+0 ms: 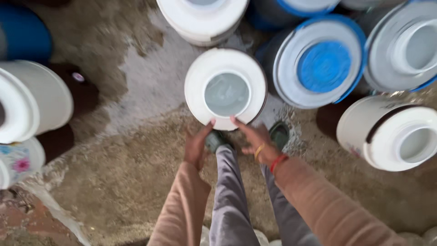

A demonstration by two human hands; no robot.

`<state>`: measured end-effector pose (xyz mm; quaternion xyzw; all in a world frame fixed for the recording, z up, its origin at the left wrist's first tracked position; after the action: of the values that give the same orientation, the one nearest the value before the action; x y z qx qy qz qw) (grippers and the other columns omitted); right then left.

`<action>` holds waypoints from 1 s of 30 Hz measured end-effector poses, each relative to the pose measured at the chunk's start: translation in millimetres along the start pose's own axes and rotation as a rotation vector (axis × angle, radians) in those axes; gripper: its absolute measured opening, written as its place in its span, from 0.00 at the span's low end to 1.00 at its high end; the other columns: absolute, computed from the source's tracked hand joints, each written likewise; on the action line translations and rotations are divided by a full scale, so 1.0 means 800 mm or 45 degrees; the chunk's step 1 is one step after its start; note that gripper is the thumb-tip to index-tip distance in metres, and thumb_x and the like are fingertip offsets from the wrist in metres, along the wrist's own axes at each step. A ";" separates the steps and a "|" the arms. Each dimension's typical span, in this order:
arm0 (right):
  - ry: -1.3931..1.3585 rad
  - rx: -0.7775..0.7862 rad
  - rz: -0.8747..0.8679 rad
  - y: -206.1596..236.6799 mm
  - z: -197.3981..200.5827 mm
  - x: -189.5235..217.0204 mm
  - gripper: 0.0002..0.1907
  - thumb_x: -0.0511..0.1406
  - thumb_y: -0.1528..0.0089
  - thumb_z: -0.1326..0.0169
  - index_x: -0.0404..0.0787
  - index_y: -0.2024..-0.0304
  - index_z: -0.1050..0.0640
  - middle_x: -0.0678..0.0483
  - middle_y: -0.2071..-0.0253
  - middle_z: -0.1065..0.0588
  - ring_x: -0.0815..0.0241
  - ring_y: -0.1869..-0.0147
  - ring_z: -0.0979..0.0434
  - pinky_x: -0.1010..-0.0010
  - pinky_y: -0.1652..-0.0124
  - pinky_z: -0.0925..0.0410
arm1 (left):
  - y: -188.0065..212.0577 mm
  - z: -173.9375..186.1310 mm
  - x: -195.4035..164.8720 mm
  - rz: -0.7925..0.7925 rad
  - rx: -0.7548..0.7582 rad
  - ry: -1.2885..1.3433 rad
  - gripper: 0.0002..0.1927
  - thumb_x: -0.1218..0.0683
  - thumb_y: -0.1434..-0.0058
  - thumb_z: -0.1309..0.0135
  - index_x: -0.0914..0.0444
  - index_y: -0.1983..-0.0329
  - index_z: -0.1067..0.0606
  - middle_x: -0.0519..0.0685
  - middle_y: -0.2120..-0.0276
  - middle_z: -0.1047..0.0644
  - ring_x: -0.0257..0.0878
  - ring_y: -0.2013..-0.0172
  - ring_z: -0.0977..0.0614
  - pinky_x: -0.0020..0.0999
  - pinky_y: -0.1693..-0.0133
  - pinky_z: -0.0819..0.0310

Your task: The person picks up round lids and presses them onto the openings of large water cans arranged on the wet concrete floor, then carries a blue lid across the area and places it on a ledge by a window. The person also picks up and rearranges empty plastic bottles lying on the ground.

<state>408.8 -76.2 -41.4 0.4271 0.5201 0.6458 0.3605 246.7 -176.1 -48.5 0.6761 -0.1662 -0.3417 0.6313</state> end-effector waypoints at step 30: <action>0.113 -0.285 0.442 -0.119 0.025 0.033 0.35 0.42 0.51 0.34 0.32 0.46 0.30 0.46 0.58 0.21 0.56 0.65 0.17 0.68 0.75 0.26 | -0.111 -0.097 0.056 -0.162 0.061 0.558 0.51 0.57 0.48 0.37 0.57 0.24 0.51 0.56 0.34 0.34 0.52 0.38 0.28 0.58 0.46 0.26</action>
<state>419.7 -26.2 -128.3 0.4388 0.3789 0.7701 0.2659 312.3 -135.0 -148.1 0.7581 0.0098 -0.2216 0.6132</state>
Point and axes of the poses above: each hand's wrist, its own y-axis away from the middle knuckle, its own z-axis out of the back of the hand, x = y × z, the point moved 3 cm from there along -y, towards the middle knuckle
